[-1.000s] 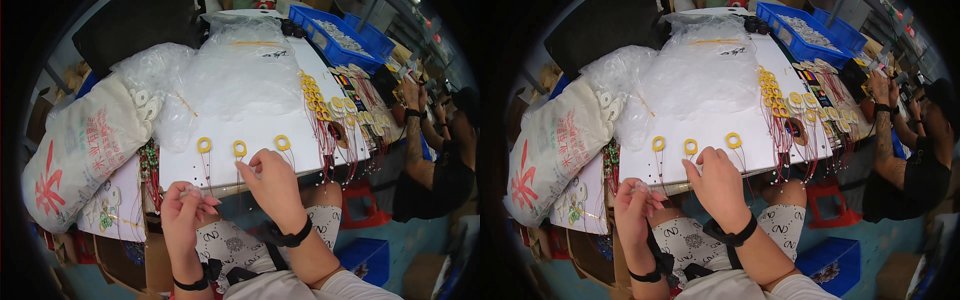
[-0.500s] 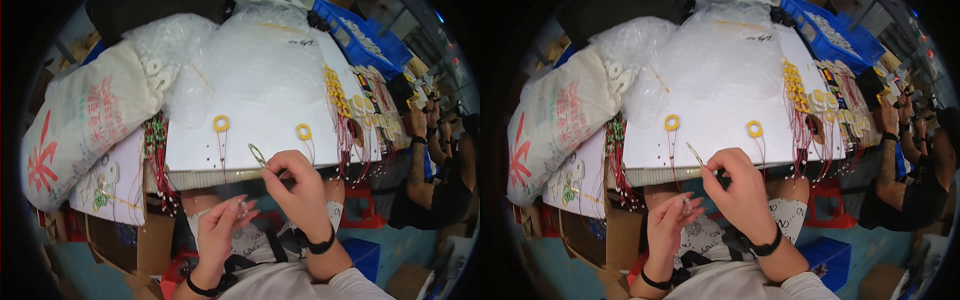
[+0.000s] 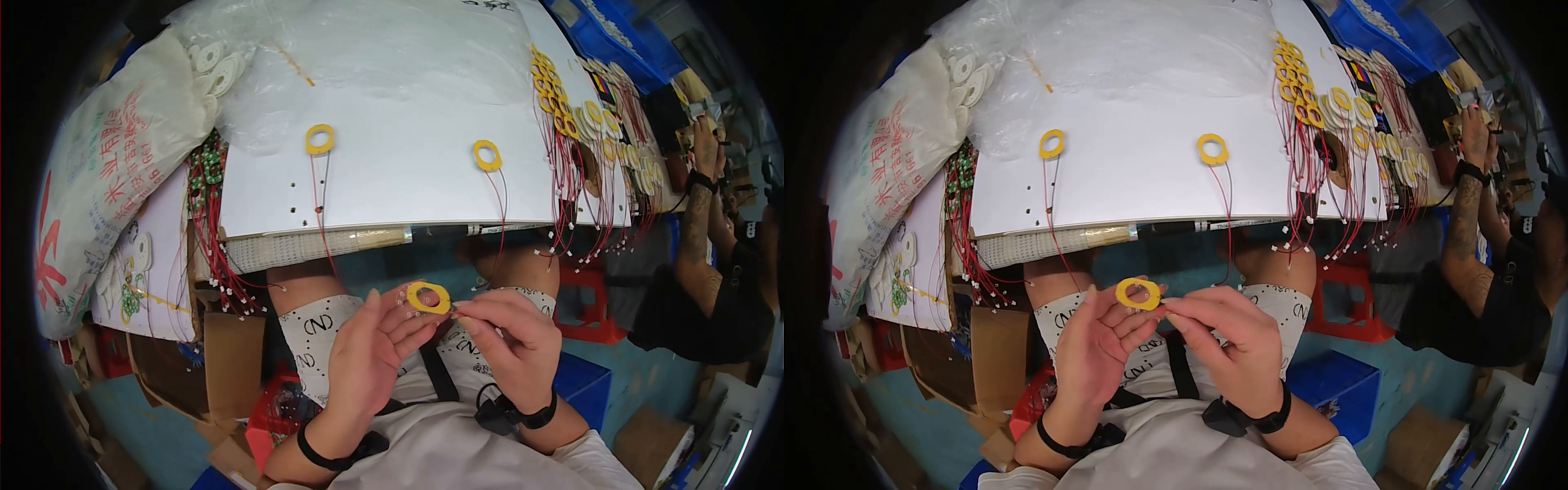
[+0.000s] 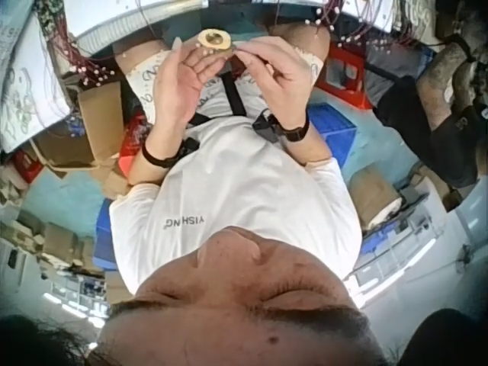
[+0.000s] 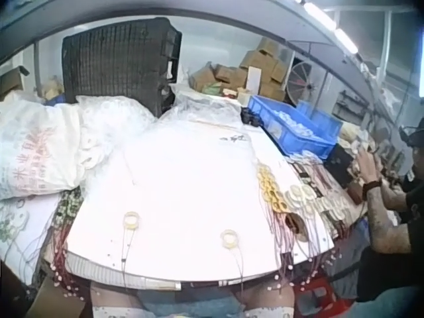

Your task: Assembling electronic components, including wiring yellow rings to small PCBs.

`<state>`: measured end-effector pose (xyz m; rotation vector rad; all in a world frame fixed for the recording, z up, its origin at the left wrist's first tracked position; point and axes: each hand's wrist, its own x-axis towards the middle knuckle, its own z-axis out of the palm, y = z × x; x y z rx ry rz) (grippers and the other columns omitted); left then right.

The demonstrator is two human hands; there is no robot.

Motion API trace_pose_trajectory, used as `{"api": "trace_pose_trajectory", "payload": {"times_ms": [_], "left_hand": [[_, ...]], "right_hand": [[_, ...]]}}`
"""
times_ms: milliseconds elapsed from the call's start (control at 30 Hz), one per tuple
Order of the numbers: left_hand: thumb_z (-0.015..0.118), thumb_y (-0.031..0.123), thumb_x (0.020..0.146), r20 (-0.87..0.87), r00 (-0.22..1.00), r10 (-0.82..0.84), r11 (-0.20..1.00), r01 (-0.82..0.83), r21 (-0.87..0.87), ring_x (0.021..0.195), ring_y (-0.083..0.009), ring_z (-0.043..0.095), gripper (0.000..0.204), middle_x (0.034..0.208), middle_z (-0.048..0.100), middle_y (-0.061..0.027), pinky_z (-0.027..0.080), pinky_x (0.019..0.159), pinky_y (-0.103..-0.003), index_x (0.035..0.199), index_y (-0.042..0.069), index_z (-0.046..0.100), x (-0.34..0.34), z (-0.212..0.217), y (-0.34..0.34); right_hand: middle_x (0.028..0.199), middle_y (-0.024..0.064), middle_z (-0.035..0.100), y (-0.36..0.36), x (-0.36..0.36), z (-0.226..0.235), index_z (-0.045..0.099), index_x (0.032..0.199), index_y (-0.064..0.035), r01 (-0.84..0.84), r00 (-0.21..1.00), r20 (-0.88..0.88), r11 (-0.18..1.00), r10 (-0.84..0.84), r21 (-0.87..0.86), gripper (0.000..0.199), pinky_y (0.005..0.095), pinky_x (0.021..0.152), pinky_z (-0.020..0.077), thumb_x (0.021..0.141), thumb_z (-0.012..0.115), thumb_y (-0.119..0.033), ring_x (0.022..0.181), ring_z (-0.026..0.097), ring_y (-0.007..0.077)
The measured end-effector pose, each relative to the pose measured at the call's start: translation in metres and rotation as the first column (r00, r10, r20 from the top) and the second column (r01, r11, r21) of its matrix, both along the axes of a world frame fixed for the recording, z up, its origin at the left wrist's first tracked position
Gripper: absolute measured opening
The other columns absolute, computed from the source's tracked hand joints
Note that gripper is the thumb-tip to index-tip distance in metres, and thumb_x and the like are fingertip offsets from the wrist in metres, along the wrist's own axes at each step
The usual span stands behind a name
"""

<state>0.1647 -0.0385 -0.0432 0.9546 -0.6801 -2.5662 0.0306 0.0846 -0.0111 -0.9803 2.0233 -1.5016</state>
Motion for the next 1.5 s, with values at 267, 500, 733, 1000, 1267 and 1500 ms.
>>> {"api": "trace_pose_trajectory", "payload": {"times_ms": [267,500,733,1000,1267,1500], "left_hand": [[0.025,0.055,0.106,-0.189,0.98,0.056,0.997,-0.065,-0.044,0.139,-0.0403,0.046,0.075,0.151,0.041,-0.0303,0.043,0.113,-0.045,0.146,-0.007,0.04,-0.013,0.015,0.016],[0.02,0.061,0.104,-0.388,0.911,0.138,0.99,-0.138,0.03,0.15,-0.0393,0.027,0.084,0.159,0.029,-0.0289,0.027,0.123,-0.046,0.154,-0.006,0.027,-0.013,0.019,0.025],[0.017,0.063,0.103,-0.404,0.909,0.1,0.994,-0.11,-0.002,0.152,-0.0379,0.023,0.085,0.161,0.026,-0.0272,0.021,0.125,-0.046,0.155,-0.004,0.026,-0.011,0.019,0.028],[0.017,0.064,0.103,-0.405,0.909,0.095,0.994,-0.107,-0.007,0.152,-0.0374,0.022,0.085,0.162,0.023,-0.0267,0.021,0.125,-0.046,0.155,-0.002,0.027,-0.012,0.019,0.027],[0.017,0.063,0.103,-0.437,0.894,0.104,0.993,-0.116,-0.002,0.152,-0.0377,0.022,0.084,0.162,0.023,-0.0267,0.02,0.125,-0.046,0.154,-0.003,0.029,-0.009,0.015,0.025],[0.016,0.062,0.104,-0.437,0.893,0.105,0.992,-0.122,-0.01,0.152,-0.038,0.022,0.083,0.162,0.024,-0.0267,0.02,0.125,-0.047,0.154,-0.003,0.032,-0.008,0.012,0.024]], "right_hand": [[0.099,0.0124,0.069,0.003,0.014,-0.016,0.073,0.102,0.0004,0.036,0.999,0.009,0.98,-0.035,-0.197,0.025,0.0265,0.069,0.0541,0.08,0.073,0.012,0.084,0.069,0.0194],[0.1,0.0144,0.069,-0.004,0.014,-0.028,0.071,0.098,0.0019,0.082,0.994,-0.034,0.925,-0.102,-0.372,0.023,0.0256,0.068,0.0535,0.079,0.072,0.015,0.084,0.068,0.0187],[0.099,0.0135,0.068,-0.011,0.009,-0.029,0.071,0.097,0.0011,0.049,0.985,-0.128,0.906,-0.113,-0.421,0.025,0.0264,0.067,0.0527,0.077,0.073,0.016,0.081,0.066,0.0194],[0.099,0.0128,0.069,-0.011,0.011,-0.032,0.072,0.097,0.0003,0.06,0.984,-0.133,0.914,-0.123,-0.402,0.023,0.0257,0.065,0.051,0.078,0.073,0.015,0.08,0.066,0.0186],[0.098,0.012,0.068,-0.013,0.013,-0.032,0.072,0.099,0.0007,0.057,0.987,-0.12,0.932,-0.106,-0.357,0.024,0.0252,0.063,0.0507,0.079,0.072,0.015,0.079,0.065,0.0177],[0.098,0.0121,0.069,-0.013,0.012,-0.033,0.072,0.098,0.0005,0.064,0.99,-0.093,0.938,-0.101,-0.339,0.024,0.0254,0.065,0.0515,0.079,0.072,0.015,0.08,0.066,0.0182]]}}
